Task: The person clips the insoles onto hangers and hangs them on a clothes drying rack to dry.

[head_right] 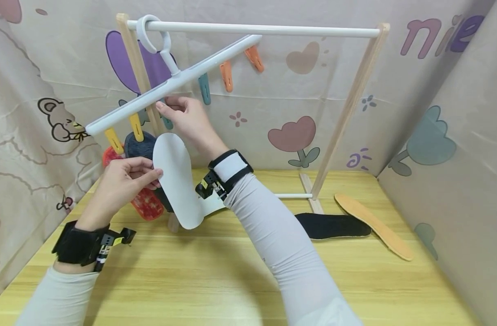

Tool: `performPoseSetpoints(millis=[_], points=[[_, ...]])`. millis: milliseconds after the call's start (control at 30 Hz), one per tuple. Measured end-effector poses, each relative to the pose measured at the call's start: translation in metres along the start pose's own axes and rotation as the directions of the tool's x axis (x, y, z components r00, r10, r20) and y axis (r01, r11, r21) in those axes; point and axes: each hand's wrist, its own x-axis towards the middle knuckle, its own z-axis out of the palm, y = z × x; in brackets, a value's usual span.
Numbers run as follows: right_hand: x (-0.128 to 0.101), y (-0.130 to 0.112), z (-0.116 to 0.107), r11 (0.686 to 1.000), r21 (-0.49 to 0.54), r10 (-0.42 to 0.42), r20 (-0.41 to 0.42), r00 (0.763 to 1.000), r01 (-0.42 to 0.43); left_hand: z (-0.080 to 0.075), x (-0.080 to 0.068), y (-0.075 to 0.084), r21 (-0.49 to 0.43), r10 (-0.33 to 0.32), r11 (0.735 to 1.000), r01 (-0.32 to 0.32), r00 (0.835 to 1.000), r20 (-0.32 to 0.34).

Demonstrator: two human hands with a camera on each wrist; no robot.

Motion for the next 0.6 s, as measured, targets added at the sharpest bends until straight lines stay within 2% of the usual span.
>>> performPoseSetpoints(millis=[400, 600], points=[[0.0002, 0.0003, -0.0018, 0.997, 0.073, 0.005, -0.032, 0.999, -0.002, 0.0067, 0.0053, 0.0019, -0.041, 0.005, 0.999, -0.005, 1.000, -0.021], [0.0009, 0.0005, -0.0020, 0.996, 0.087, -0.002, -0.034, 0.999, 0.005, 0.0079, 0.0065, 0.0039, -0.030, 0.018, 0.999, -0.019, 0.999, -0.041]])
